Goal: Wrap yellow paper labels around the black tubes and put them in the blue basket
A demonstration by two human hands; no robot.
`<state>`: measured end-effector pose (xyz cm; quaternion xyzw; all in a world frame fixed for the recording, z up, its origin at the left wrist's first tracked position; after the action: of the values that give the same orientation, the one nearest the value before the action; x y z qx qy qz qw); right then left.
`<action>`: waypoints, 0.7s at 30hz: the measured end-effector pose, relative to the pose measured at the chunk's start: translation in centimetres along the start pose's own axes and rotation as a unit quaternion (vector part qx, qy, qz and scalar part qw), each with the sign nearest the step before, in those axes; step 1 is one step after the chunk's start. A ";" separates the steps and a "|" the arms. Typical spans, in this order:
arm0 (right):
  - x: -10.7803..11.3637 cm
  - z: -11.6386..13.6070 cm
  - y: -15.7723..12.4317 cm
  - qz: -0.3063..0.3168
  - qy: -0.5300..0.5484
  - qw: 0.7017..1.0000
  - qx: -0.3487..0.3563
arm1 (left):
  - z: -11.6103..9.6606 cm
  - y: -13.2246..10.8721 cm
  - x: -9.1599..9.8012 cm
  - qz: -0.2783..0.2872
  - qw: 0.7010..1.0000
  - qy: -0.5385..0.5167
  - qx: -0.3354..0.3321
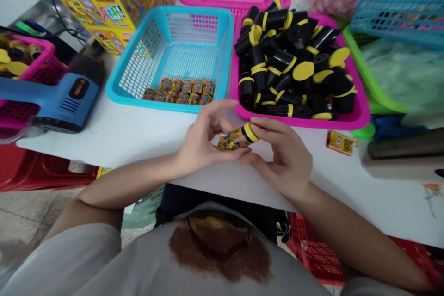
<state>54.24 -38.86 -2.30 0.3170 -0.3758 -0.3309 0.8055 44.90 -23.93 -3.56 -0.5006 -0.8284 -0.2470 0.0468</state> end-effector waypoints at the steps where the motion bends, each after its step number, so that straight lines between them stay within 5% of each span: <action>1: -0.2 0.6 0.2 0.023 -0.045 0.998 0.047 | 0.3 0.1 -0.2 0.002 0.999 -0.015 0.033; 7: -1.5 1.6 0.3 0.076 -0.122 0.981 0.132 | 0.9 0.4 -1.9 0.084 0.983 -0.132 0.097; 12: -1.9 1.9 -0.1 0.084 -0.063 0.987 0.124 | 1.1 -0.4 -4.2 0.270 0.920 -0.214 0.186; 21: -2.1 2.2 0.0 0.092 0.072 0.985 0.128 | -0.5 -0.5 -4.4 0.387 0.830 -0.350 0.200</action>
<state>51.39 -37.85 -1.95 0.4041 -0.3839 -0.1811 0.8103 46.56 -27.88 -4.77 -0.8126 -0.5594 0.1539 -0.0551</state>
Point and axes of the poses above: each hand's wrist, its own y-axis towards the middle knuckle, its own x-axis out of the back of the hand, z = x × y, the point moved 6 cm from there along y, towards the middle knuckle, and after that the axes turned 11 degrees about x, right-handed, at the moved point
